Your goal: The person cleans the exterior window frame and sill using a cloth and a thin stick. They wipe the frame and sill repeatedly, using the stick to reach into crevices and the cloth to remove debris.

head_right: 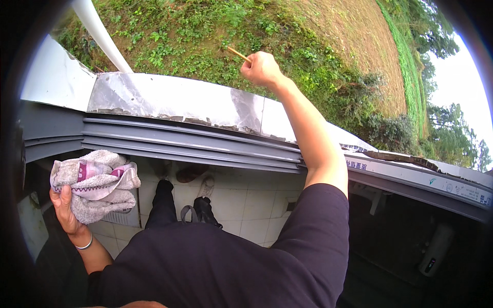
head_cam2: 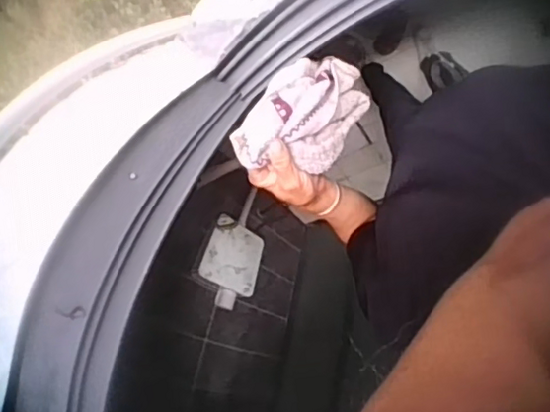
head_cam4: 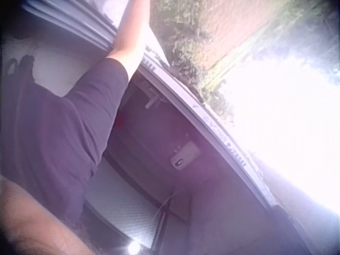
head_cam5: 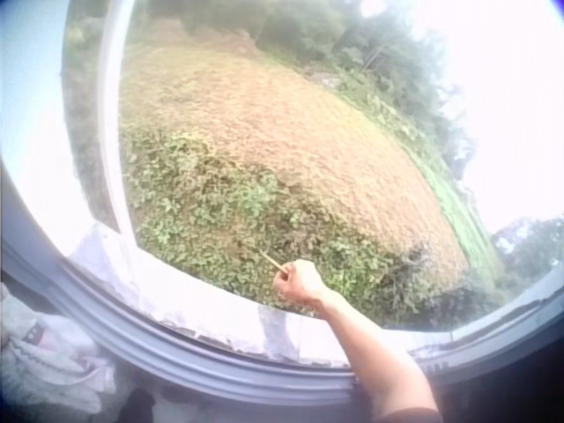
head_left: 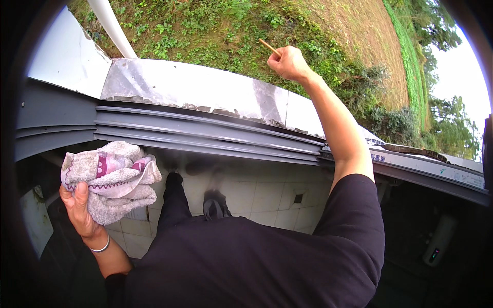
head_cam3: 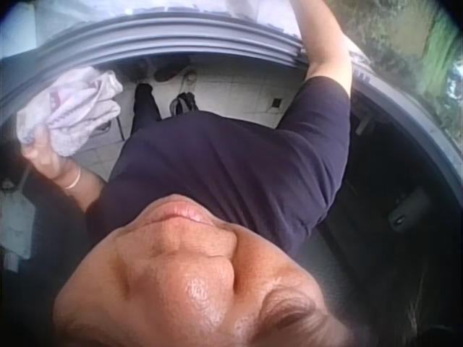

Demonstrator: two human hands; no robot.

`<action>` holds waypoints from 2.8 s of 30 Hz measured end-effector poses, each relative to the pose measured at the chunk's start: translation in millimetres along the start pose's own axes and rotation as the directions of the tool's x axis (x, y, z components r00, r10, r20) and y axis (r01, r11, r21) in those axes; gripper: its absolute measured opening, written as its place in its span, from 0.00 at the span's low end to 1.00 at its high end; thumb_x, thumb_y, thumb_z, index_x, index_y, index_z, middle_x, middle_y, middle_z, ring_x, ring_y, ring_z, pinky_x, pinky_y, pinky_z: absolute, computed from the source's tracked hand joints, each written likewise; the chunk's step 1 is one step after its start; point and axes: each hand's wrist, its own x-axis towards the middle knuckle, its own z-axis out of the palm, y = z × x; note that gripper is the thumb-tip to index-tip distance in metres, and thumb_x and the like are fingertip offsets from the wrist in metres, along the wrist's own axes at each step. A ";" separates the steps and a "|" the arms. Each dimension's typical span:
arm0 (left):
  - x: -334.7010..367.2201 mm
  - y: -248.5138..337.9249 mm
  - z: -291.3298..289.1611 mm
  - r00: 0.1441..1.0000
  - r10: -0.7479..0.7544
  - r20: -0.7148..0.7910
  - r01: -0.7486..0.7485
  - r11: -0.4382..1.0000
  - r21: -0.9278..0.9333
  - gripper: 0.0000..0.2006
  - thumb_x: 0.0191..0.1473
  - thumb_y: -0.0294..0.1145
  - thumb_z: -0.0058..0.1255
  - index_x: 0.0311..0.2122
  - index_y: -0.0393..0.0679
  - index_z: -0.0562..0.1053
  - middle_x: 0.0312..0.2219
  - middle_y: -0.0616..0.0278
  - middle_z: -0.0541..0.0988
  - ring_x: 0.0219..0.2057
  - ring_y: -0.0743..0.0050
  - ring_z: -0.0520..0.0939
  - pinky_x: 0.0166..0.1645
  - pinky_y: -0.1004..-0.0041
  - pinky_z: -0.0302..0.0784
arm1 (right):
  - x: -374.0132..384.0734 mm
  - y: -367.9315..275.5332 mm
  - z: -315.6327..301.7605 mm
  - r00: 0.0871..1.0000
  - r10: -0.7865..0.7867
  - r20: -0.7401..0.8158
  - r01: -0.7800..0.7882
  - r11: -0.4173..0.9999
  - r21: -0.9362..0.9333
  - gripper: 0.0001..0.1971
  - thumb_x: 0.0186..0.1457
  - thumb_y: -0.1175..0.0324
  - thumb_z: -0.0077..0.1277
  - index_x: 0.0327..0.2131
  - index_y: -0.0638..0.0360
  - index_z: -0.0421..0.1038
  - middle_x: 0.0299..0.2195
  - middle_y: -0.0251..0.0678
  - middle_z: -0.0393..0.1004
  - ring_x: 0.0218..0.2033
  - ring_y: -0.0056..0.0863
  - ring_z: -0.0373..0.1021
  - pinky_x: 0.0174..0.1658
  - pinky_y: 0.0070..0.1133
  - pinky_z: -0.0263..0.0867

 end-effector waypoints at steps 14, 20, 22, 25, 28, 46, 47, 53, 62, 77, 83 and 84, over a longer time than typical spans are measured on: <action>-2.4 -5.6 -4.3 1.000 -0.012 -0.002 0.012 1.000 0.007 0.23 0.60 0.26 0.42 0.60 0.36 0.59 0.53 0.50 0.70 0.54 0.62 0.73 0.60 0.62 0.66 | 7.0 -13.8 25.4 0.942 -0.056 0.331 -0.025 0.972 0.235 0.11 0.44 0.65 0.67 0.32 0.57 0.81 0.26 0.34 0.80 0.29 0.22 0.73 0.38 0.22 0.69; -2.9 -4.0 2.1 0.997 -0.043 -0.065 0.042 0.999 -0.007 0.22 0.58 0.27 0.46 0.58 0.35 0.62 0.49 0.52 0.73 0.51 0.64 0.74 0.59 0.63 0.65 | 13.3 -44.8 3.4 0.982 -0.081 0.172 0.082 0.997 0.002 0.06 0.49 0.70 0.57 0.27 0.63 0.78 0.22 0.39 0.78 0.22 0.21 0.72 0.31 0.24 0.71; -4.6 -8.3 -10.1 0.999 -0.036 -0.019 0.036 0.999 0.008 0.24 0.60 0.27 0.43 0.60 0.36 0.59 0.52 0.51 0.71 0.53 0.63 0.73 0.60 0.63 0.65 | 35.9 -55.3 -10.9 0.990 -0.070 0.123 0.077 0.996 -0.049 0.07 0.47 0.67 0.54 0.25 0.59 0.78 0.21 0.41 0.77 0.24 0.29 0.75 0.36 0.27 0.72; -6.6 -11.3 -14.3 0.999 -0.032 -0.006 0.032 0.999 0.009 0.23 0.59 0.27 0.46 0.59 0.36 0.61 0.51 0.53 0.72 0.51 0.65 0.74 0.59 0.64 0.65 | 75.2 -73.4 -28.8 0.976 -0.217 -0.032 0.210 0.967 -0.147 0.08 0.46 0.63 0.55 0.26 0.57 0.78 0.23 0.43 0.77 0.27 0.38 0.76 0.38 0.31 0.72; -11.1 -13.7 -10.7 0.998 -0.008 -0.059 0.010 0.999 0.033 0.22 0.58 0.27 0.48 0.58 0.37 0.62 0.50 0.54 0.73 0.50 0.67 0.74 0.58 0.65 0.65 | 117.1 -96.6 -48.4 0.952 -0.256 -0.168 0.228 0.959 -0.171 0.09 0.47 0.63 0.54 0.26 0.56 0.78 0.25 0.42 0.78 0.29 0.38 0.76 0.40 0.31 0.71; -38.6 -14.9 -14.9 0.977 -0.029 -0.212 0.024 0.999 -0.029 0.19 0.58 0.25 0.48 0.55 0.37 0.67 0.48 0.56 0.75 0.49 0.68 0.75 0.57 0.66 0.66 | 138.2 -130.1 -39.3 0.976 -0.215 0.046 0.210 0.854 -0.476 0.22 0.45 0.43 0.60 0.31 0.53 0.80 0.31 0.37 0.80 0.38 0.36 0.76 0.45 0.32 0.71; -36.7 -13.4 -15.8 0.986 -0.023 -0.164 0.021 1.000 -0.014 0.19 0.59 0.26 0.47 0.55 0.37 0.66 0.48 0.55 0.74 0.49 0.68 0.75 0.58 0.66 0.66 | 145.3 -111.5 -31.9 0.976 -0.218 0.013 0.197 0.852 -0.485 0.23 0.43 0.43 0.61 0.35 0.52 0.80 0.31 0.38 0.80 0.37 0.36 0.76 0.45 0.32 0.71; -27.6 -6.1 4.9 0.990 -0.038 -0.132 0.040 0.999 0.014 0.19 0.60 0.26 0.46 0.55 0.35 0.66 0.48 0.54 0.74 0.49 0.68 0.75 0.58 0.68 0.65 | 109.7 -67.0 -40.3 0.984 -0.169 0.052 0.164 0.982 0.094 0.29 0.49 0.56 0.61 0.54 0.53 0.67 0.34 0.39 0.80 0.23 0.21 0.68 0.27 0.22 0.65; -13.7 -2.2 6.3 1.000 0.019 -0.022 -0.018 1.000 0.014 0.19 0.58 0.27 0.49 0.54 0.35 0.67 0.46 0.56 0.75 0.48 0.69 0.76 0.57 0.68 0.66 | 10.1 -48.4 -57.5 0.987 0.160 -0.005 -0.129 0.813 0.568 0.08 0.54 0.68 0.57 0.34 0.62 0.77 0.30 0.38 0.79 0.14 0.10 0.59 0.15 0.14 0.54; -2.7 2.5 7.8 0.997 -0.043 0.057 0.042 0.999 0.008 0.19 0.56 0.26 0.51 0.53 0.35 0.68 0.46 0.56 0.76 0.47 0.68 0.76 0.57 0.67 0.66 | -38.2 -5.6 5.0 0.954 0.070 0.292 0.065 0.900 -0.431 0.45 0.27 0.35 0.67 0.49 0.52 0.72 0.41 0.45 0.77 0.45 0.44 0.73 0.49 0.34 0.69; -5.1 -1.0 -1.2 0.994 -0.083 0.072 0.075 0.992 0.097 0.22 0.59 0.25 0.46 0.58 0.35 0.62 0.48 0.53 0.74 0.50 0.66 0.75 0.58 0.66 0.66 | -12.2 2.2 -31.8 0.940 0.233 -0.248 -0.295 0.921 -0.253 0.24 0.42 0.43 0.63 0.29 0.56 0.79 0.27 0.38 0.79 0.26 0.27 0.76 0.37 0.26 0.73; -7.5 1.8 -0.4 0.992 -0.088 0.086 0.080 0.992 0.099 0.22 0.59 0.26 0.46 0.58 0.35 0.62 0.48 0.53 0.74 0.50 0.65 0.75 0.58 0.66 0.66 | -16.4 -11.6 -43.3 0.930 0.256 -0.262 -0.303 0.941 -0.154 0.22 0.49 0.47 0.60 0.28 0.60 0.78 0.24 0.39 0.78 0.29 0.29 0.76 0.38 0.29 0.74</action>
